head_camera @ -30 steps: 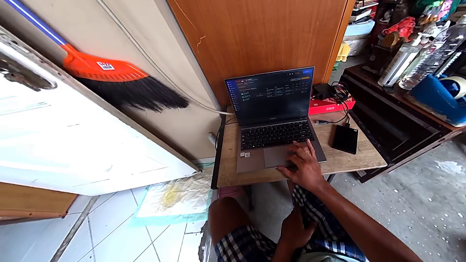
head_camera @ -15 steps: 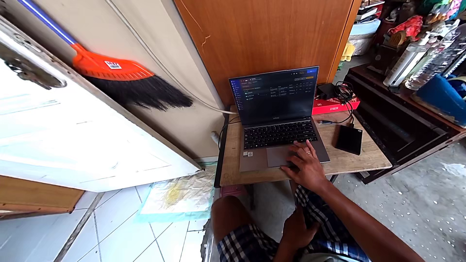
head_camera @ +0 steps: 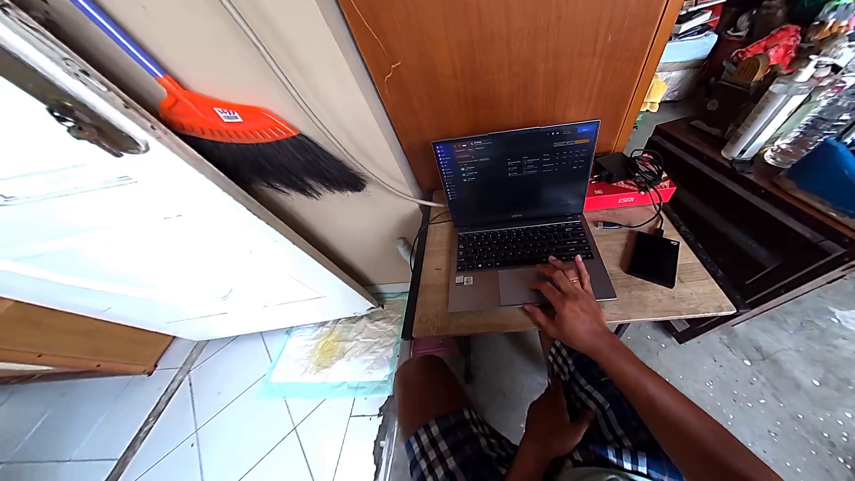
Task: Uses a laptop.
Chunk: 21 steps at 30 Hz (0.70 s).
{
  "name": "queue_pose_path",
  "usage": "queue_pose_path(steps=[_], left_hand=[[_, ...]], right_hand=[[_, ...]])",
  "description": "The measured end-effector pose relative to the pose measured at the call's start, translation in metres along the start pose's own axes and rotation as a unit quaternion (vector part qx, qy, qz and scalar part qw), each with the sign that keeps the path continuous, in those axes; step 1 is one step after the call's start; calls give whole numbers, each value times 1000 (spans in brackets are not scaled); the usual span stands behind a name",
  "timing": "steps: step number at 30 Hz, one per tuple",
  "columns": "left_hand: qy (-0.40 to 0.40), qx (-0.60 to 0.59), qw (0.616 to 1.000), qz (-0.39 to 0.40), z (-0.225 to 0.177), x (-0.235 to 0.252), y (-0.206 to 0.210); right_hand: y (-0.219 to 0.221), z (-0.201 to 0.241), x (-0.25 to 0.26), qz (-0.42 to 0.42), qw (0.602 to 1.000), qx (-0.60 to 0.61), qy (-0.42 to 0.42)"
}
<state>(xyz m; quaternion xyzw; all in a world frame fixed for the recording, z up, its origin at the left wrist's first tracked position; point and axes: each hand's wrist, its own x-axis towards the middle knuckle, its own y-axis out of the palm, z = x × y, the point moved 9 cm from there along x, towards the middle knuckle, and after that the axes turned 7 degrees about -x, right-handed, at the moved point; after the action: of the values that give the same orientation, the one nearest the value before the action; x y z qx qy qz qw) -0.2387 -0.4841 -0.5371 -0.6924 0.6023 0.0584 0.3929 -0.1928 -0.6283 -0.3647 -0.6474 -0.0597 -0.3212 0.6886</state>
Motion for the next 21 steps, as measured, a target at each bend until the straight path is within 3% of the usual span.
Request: queue_pose_path(steps=[21], left_hand=[[1,2,1000,-2,-1,-1,0]], right_hand=[[-8,1,-5,-61,997,40,-26]])
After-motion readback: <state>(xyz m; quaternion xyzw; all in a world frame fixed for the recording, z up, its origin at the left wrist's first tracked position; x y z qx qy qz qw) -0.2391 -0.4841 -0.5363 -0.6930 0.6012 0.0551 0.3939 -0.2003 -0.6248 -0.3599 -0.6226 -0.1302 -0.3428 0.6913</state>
